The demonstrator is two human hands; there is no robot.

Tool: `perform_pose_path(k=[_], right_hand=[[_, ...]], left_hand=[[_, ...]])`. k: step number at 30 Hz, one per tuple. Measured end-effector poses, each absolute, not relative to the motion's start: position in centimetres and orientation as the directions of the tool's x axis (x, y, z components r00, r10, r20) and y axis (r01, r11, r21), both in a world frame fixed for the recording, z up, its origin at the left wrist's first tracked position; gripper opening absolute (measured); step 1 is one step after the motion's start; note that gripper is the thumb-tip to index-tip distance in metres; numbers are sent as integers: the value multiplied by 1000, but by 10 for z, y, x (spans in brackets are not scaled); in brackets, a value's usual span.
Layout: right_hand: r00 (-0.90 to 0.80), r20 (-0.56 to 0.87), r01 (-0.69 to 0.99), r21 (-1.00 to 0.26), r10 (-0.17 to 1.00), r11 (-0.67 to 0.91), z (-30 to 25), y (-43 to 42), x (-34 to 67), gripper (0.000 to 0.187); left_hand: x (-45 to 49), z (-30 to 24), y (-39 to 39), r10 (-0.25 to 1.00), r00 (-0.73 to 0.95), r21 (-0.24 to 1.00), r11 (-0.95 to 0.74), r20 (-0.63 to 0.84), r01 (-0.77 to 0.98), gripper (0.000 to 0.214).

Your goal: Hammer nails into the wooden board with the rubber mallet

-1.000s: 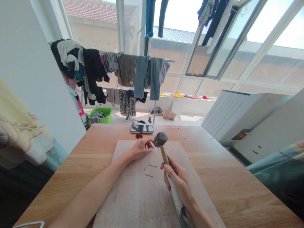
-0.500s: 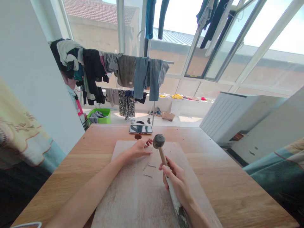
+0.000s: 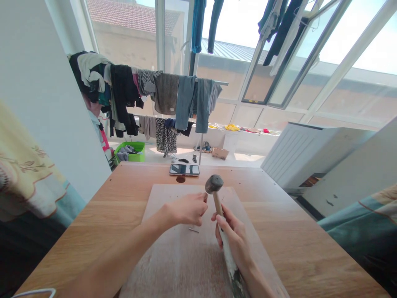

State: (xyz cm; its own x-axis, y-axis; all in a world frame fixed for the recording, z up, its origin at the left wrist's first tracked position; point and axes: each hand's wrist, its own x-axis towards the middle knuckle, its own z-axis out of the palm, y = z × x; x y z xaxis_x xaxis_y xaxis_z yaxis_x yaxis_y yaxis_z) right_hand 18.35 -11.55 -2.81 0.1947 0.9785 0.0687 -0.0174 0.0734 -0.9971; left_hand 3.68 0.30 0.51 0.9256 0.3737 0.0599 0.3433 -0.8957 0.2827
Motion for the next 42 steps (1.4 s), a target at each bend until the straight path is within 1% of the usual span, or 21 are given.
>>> perform_pose_path(k=[1, 3, 6, 8, 10, 11, 15, 23, 26, 29, 32, 37, 42], right_hand=[[196, 67, -17, -997, 978, 71, -28, -116, 183, 50], [208, 66, -16, -997, 976, 71, -28, -116, 183, 48], [208, 61, -20, -998, 976, 67, -28, -117, 182, 43], [206, 50, -25, -998, 977, 56, -28, -117, 182, 42], [206, 44, -19, -999, 977, 49, -27, -117, 182, 43], [205, 46, -14, -999, 978, 50, -27, -117, 182, 43], [190, 54, -9, -998, 980, 57, -26, -117, 181, 42], [178, 61, -40, -997, 982, 69, -32, -117, 181, 40], [160, 53, -40, -997, 986, 60, -30, -117, 178, 44], [135, 29, -37, -999, 990, 34, -28, -117, 174, 52], [112, 33, -43, -998, 993, 38, -27, -116, 173, 53], [76, 57, -40, -997, 995, 60, -27, -115, 169, 50], [56, 85, -28, -996, 995, 87, -25, -112, 163, 47]], left_hand=[[33, 7, 8, 393, 918, 305, -881, 53, 360, 5], [23, 12, 21, 448, 891, 403, -830, 70, 386, 5], [7, 8, 47, 566, 806, 630, -692, 170, 353, 9], [0, -2, 62, 642, 742, 764, -573, 194, 296, 22], [-4, -14, 72, 690, 702, 836, -480, 174, 265, 26], [-5, -19, 75, 702, 693, 853, -453, 162, 260, 24], [-3, -31, 75, 720, 676, 867, -427, 155, 256, 15], [-3, -32, 72, 731, 665, 869, -422, 156, 259, 15], [-3, -32, 72, 737, 655, 860, -435, 168, 269, 14], [-3, -32, 71, 726, 666, 851, -449, 169, 273, 14], [-3, -34, 71, 718, 678, 861, -436, 156, 263, 17], [-3, -39, 74, 707, 696, 900, -376, 123, 222, 32], [-3, -42, 76, 698, 705, 904, -375, 129, 206, 30]])
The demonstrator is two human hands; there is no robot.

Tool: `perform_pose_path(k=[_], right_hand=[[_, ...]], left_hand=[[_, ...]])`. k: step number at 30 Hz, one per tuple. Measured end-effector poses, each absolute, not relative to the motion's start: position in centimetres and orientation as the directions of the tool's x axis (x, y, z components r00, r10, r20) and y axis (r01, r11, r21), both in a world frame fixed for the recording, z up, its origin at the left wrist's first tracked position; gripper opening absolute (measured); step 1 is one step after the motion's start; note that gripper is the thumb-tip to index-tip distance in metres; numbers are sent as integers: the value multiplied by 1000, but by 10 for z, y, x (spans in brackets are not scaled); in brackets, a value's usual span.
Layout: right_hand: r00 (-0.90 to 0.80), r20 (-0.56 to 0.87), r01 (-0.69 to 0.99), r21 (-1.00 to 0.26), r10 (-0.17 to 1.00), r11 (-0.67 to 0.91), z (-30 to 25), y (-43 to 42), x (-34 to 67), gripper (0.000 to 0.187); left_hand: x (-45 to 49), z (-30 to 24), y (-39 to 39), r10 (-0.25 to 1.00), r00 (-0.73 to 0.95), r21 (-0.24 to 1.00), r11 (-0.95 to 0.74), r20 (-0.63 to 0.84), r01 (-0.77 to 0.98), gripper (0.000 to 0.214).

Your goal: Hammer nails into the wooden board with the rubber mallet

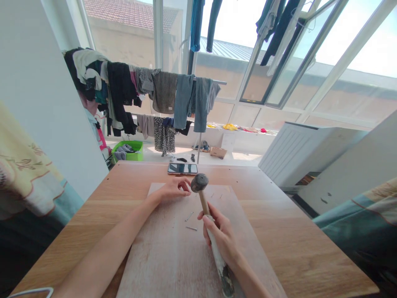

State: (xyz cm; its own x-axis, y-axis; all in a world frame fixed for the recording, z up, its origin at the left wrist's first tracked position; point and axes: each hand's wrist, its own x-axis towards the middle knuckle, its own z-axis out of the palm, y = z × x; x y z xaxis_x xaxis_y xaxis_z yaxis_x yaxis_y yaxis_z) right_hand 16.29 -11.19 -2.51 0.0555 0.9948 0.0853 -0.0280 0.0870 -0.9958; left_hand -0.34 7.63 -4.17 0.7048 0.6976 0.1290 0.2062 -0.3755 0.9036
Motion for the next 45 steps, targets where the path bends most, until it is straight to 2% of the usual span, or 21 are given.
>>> perform_pose_path(k=[8, 21, 26, 28, 31, 34, 37, 42, 45], right_hand=[[33, 65, 1, -998, 997, 65, -34, -110, 161, 46], [16, 39, -8, -999, 999, 39, -32, -112, 160, 48], [18, 39, 5, -999, 999, 39, -30, -113, 162, 48], [25, 39, -9, -999, 999, 39, -30, -113, 163, 49], [85, 80, -39, -996, 993, 84, -29, -114, 165, 48], [150, 112, -36, -992, 982, 119, -29, -113, 168, 44], [183, 112, -45, -991, 977, 123, -29, -112, 171, 41], [190, 98, -11, -995, 977, 102, -28, -113, 173, 47], [162, 93, 7, -996, 982, 93, -27, -114, 172, 52]], left_hand=[[-4, -43, 76, 693, 699, 878, -432, 176, 207, 25], [-1, -44, 75, 691, 702, 870, -442, 174, 219, 32], [-3, -41, 75, 658, 742, 905, -383, 127, 184, 43], [-8, -32, 76, 677, 731, 894, -376, 87, 243, 45], [-19, -9, 74, 693, 721, 771, -453, -11, 447, 36], [-23, 14, 59, 637, 761, 603, -563, -119, 565, 22], [-12, 25, 34, 603, 789, 481, -661, -115, 576, 17], [20, 13, -3, 515, 855, 273, -816, -58, 510, 21], [31, 1, -10, 487, 873, 227, -848, -21, 479, 22]])
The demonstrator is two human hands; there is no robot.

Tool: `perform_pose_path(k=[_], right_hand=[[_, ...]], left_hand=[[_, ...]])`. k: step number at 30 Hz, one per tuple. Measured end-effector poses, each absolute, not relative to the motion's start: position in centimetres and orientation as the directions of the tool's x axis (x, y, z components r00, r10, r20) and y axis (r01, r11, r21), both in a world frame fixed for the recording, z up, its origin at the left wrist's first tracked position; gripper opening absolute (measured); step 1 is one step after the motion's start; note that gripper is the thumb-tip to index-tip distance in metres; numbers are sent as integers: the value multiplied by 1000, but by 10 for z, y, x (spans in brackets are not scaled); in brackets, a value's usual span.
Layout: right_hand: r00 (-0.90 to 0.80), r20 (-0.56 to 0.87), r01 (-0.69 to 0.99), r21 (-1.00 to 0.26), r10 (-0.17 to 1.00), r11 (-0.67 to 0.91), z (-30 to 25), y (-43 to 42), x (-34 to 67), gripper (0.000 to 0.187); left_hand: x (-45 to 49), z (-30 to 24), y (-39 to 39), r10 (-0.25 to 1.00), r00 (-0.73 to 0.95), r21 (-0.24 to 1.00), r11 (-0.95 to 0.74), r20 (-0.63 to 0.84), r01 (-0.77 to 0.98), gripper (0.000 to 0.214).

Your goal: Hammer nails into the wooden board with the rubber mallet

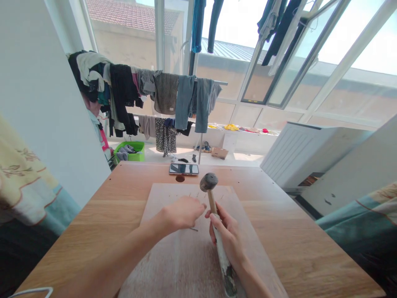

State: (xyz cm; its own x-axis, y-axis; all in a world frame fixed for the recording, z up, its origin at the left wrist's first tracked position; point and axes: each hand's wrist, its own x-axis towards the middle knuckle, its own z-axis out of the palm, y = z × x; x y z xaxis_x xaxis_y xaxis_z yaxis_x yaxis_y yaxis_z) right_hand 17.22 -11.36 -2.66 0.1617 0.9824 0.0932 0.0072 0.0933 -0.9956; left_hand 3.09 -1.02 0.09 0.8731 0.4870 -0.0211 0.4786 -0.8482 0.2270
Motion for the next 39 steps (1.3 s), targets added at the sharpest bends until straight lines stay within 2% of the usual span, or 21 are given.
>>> perform_pose_path(k=[7, 11, 14, 16, 19, 22, 35, 39], right_hand=[[143, 103, 4, -995, 984, 104, -28, -113, 172, 52], [158, 79, -3, -997, 984, 80, -26, -113, 171, 55], [155, 84, -12, -996, 984, 87, -25, -113, 171, 54], [149, 90, -24, -995, 985, 94, -25, -113, 170, 51], [151, 93, -36, -994, 984, 99, -25, -114, 170, 47], [144, 92, -43, -994, 985, 99, -25, -115, 170, 44], [88, 80, -37, -996, 993, 84, -22, -116, 171, 42], [63, 19, -13, -1000, 998, 20, -4, -113, 166, 40]], left_hand=[[24, 9, -2, 424, 905, 300, -860, -28, 412, 26], [7, 27, 23, 399, 914, 533, -791, 74, 302, 23], [-6, 19, 46, 556, 803, 722, -644, 216, 252, 17], [-14, 3, 56, 685, 692, 788, -548, 229, 282, 13], [-23, -24, 57, 763, 609, 806, -492, 217, 330, 12], [-27, -39, 51, 789, 569, 804, -484, 231, 346, 15], [-29, -45, 48, 790, 565, 808, -484, 238, 336, 13], [-28, -47, 47, 792, 562, 814, -478, 239, 328, 27]])
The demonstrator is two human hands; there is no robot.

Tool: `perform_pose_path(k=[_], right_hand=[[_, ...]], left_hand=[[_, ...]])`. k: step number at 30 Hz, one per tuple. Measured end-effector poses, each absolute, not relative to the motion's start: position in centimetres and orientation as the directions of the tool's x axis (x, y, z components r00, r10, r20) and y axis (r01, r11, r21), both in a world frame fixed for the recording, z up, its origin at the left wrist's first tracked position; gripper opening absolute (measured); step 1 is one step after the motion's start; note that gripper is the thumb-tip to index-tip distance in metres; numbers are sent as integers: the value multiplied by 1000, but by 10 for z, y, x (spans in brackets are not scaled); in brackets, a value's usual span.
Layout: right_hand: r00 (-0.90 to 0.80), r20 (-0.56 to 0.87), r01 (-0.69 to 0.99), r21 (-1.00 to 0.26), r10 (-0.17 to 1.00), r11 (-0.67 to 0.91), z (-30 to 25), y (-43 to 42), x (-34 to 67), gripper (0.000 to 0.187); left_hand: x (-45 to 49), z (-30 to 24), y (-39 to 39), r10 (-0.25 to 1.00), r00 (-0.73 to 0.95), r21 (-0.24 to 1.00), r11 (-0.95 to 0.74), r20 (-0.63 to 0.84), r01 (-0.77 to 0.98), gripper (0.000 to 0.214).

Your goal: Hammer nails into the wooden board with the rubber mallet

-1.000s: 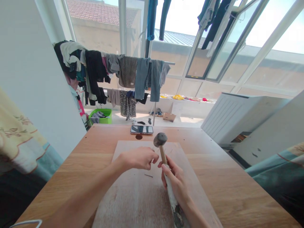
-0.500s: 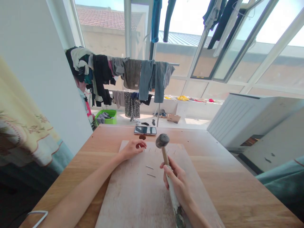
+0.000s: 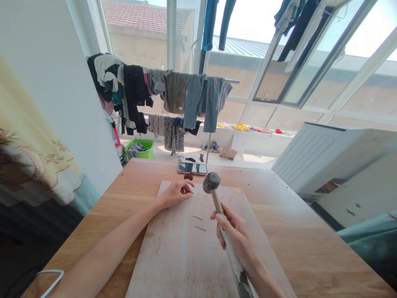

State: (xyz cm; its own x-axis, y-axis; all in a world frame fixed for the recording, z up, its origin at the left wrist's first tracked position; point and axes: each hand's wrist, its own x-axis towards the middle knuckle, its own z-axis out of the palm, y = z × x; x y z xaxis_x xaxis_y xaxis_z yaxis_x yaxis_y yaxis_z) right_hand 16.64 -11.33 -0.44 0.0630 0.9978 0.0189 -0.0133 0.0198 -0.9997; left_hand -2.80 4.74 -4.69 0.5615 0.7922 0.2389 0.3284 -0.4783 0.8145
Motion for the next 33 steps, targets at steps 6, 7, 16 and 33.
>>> perform_pose_path(k=[6, 7, 16, 33], right_hand=[[43, 84, -32, -996, 996, 85, 0, -99, 144, 39], [30, 94, -44, -995, 995, 95, -5, -97, 141, 36], [8, 68, -66, -995, 998, 68, -28, -98, 137, 38], [157, 96, -101, -989, 983, 112, -25, -97, 146, 39]], left_hand=[[-27, -53, 50, 781, 543, 805, -519, 309, 288, 34], [-27, -54, 50, 780, 540, 807, -520, 316, 279, 33], [-28, -52, 50, 763, 561, 808, -530, 322, 257, 32], [-34, -14, 34, 651, 716, 564, -700, 253, 438, 19]])
